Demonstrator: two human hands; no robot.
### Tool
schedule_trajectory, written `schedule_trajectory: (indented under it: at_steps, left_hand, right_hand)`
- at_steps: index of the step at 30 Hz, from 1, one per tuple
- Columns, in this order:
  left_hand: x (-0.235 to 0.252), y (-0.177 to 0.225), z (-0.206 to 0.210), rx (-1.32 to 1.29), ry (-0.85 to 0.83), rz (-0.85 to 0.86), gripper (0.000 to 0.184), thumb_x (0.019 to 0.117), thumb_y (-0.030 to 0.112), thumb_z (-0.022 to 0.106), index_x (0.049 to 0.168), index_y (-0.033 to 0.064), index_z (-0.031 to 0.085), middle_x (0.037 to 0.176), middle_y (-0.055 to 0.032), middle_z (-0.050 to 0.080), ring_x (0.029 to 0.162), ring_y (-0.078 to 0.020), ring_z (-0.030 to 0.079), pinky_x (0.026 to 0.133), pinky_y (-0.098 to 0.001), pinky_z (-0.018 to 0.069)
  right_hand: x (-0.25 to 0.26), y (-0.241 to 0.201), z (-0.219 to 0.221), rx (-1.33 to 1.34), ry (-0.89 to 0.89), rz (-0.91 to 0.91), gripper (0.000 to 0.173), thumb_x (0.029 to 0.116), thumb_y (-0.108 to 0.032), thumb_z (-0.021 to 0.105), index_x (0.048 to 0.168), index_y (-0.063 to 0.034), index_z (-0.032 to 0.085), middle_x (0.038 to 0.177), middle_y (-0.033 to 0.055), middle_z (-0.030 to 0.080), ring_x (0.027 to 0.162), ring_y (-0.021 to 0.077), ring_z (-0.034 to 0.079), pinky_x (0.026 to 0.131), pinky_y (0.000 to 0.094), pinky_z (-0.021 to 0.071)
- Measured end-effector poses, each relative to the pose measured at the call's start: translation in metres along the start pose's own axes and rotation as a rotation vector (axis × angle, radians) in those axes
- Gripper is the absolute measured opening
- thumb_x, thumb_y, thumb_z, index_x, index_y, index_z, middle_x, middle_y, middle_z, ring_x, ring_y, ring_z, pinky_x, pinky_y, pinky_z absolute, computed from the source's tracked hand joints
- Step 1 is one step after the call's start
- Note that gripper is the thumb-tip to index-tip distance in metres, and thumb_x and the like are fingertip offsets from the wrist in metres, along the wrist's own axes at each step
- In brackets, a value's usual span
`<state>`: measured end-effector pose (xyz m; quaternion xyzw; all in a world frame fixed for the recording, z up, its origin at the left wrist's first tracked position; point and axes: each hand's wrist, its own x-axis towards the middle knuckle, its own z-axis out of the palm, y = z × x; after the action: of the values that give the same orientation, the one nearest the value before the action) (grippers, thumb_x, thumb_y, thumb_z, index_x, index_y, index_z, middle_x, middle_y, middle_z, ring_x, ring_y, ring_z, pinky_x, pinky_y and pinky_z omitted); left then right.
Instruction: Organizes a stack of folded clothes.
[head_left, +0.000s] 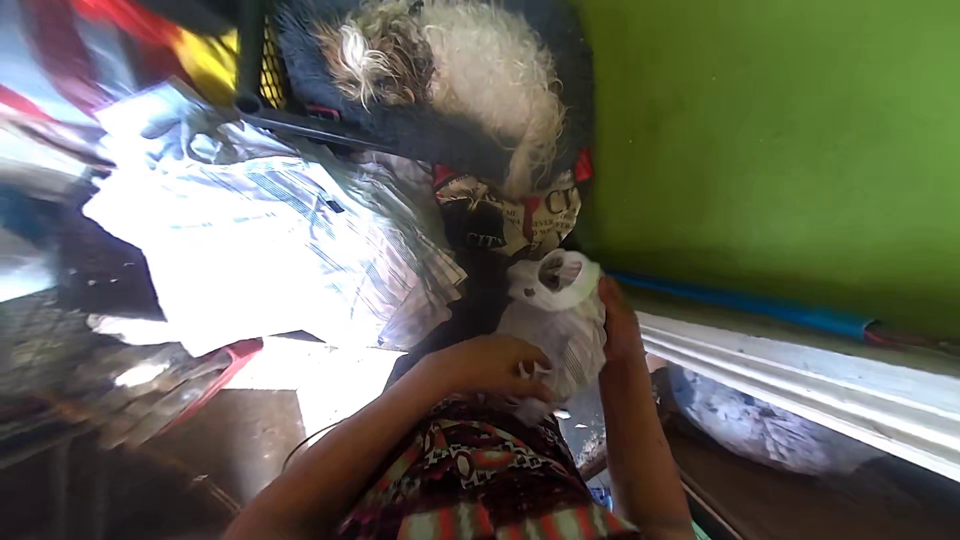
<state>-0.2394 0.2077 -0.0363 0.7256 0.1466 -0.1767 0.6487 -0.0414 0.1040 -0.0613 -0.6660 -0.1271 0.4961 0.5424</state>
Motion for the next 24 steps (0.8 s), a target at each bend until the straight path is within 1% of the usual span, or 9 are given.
schedule_trajectory:
  at_steps: [2,3,7,9,12,16,19,21,24]
  left_hand:
    - [-0.009,-0.007,-0.013,0.107,0.294,-0.141,0.035,0.1052,0.024,0.057,0.125,-0.0044,0.066,0.118,-0.0249,0.069,0.111,-0.0385,0.067,0.1,-0.0581,0.0493]
    - [-0.012,-0.014,-0.017,0.156,0.493,-0.207,0.036,0.1024,0.022,0.063,0.127,-0.004,0.062,0.12,-0.0266,0.066,0.109,-0.0413,0.067,0.096,-0.0607,0.0515]
    - [-0.014,-0.032,-0.02,0.241,0.772,-0.119,0.098,0.0793,0.02,0.087,0.16,0.0115,0.033,0.158,-0.0344,0.03,0.123,-0.0526,0.056,0.093,-0.0641,0.0518]
    - [-0.016,-0.035,-0.023,0.225,0.742,0.021,0.082,0.0817,0.012,0.084,0.155,0.0145,0.046,0.161,-0.0341,0.025,0.134,-0.0526,0.048,0.102,-0.0619,0.048]
    - [-0.027,-0.043,-0.042,0.07,0.788,0.163,0.036,0.0889,0.002,0.069,0.125,-0.0012,0.069,0.152,-0.0259,0.047,0.14,-0.0405,0.047,0.115,-0.055,0.0394]
    - [-0.065,-0.043,-0.069,-0.231,1.009,0.008,0.034,0.1055,0.009,0.044,0.132,-0.0054,0.059,0.119,-0.0154,0.067,0.103,-0.0122,0.064,0.094,-0.0356,0.0537]
    - [-0.082,-0.051,-0.078,-0.258,1.118,-0.093,0.03,0.1082,0.015,0.043,0.118,-0.0022,0.066,0.103,-0.0125,0.068,0.09,-0.0127,0.063,0.086,-0.0395,0.0521]
    - [-0.089,-0.051,-0.072,-0.279,1.085,-0.128,0.029,0.1088,0.016,0.046,0.12,-0.0018,0.066,0.103,-0.0135,0.068,0.091,-0.0149,0.063,0.087,-0.0405,0.0524]
    - [-0.092,-0.049,-0.044,-0.201,0.871,-0.107,0.032,0.0987,0.023,0.069,0.121,-0.0001,0.067,0.1,-0.0137,0.072,0.088,-0.0187,0.069,0.085,-0.0422,0.0573]
  right_hand:
    - [-0.013,-0.024,0.017,-0.176,-0.15,0.04,0.034,0.1085,-0.013,0.036,0.137,-0.0027,0.052,0.104,-0.002,0.065,0.09,-0.0023,0.062,0.082,0.0184,0.0534]
    - [-0.017,-0.026,0.024,-0.198,-0.236,0.021,0.029,0.1043,-0.013,0.038,0.124,-0.007,0.058,0.096,-0.0064,0.067,0.085,-0.0046,0.063,0.079,0.0169,0.0551]
    - [-0.027,-0.047,0.045,-0.256,-0.683,-0.123,0.02,0.103,-0.022,0.047,0.1,-0.0186,0.067,0.084,-0.0187,0.064,0.079,-0.0115,0.059,0.074,0.0116,0.0512]
    - [-0.023,-0.071,0.05,-0.259,-0.823,-0.31,0.021,0.104,-0.029,0.051,0.098,-0.0226,0.07,0.086,-0.0232,0.063,0.08,-0.0169,0.055,0.073,0.0053,0.0457]
    - [-0.004,-0.111,0.047,-0.167,-0.874,-0.424,0.023,0.1036,-0.042,0.054,0.107,-0.0296,0.073,0.09,-0.0247,0.068,0.078,-0.0169,0.059,0.068,0.0039,0.0493]
    - [0.04,-0.139,0.04,-0.441,-0.757,-0.563,0.055,0.0886,-0.063,0.068,0.121,-0.0185,0.059,0.097,-0.0132,0.069,0.084,-0.0035,0.065,0.073,0.0173,0.0572]
    - [0.041,-0.129,0.05,-1.073,-0.633,-0.602,0.081,0.0727,-0.041,0.086,0.139,-0.0076,0.056,0.109,0.0111,0.069,0.089,0.0215,0.068,0.075,0.0439,0.0578]
    - [0.04,-0.106,0.063,-1.425,-0.5,-0.64,0.075,0.0749,-0.022,0.091,0.141,-0.0097,0.058,0.118,0.0258,0.066,0.092,0.0452,0.068,0.072,0.0656,0.0537]
    - [0.059,-0.098,0.06,-1.605,-0.244,-0.679,0.056,0.0822,0.0,0.078,0.136,-0.0029,0.061,0.124,0.0351,0.061,0.097,0.057,0.065,0.071,0.0724,0.0512]
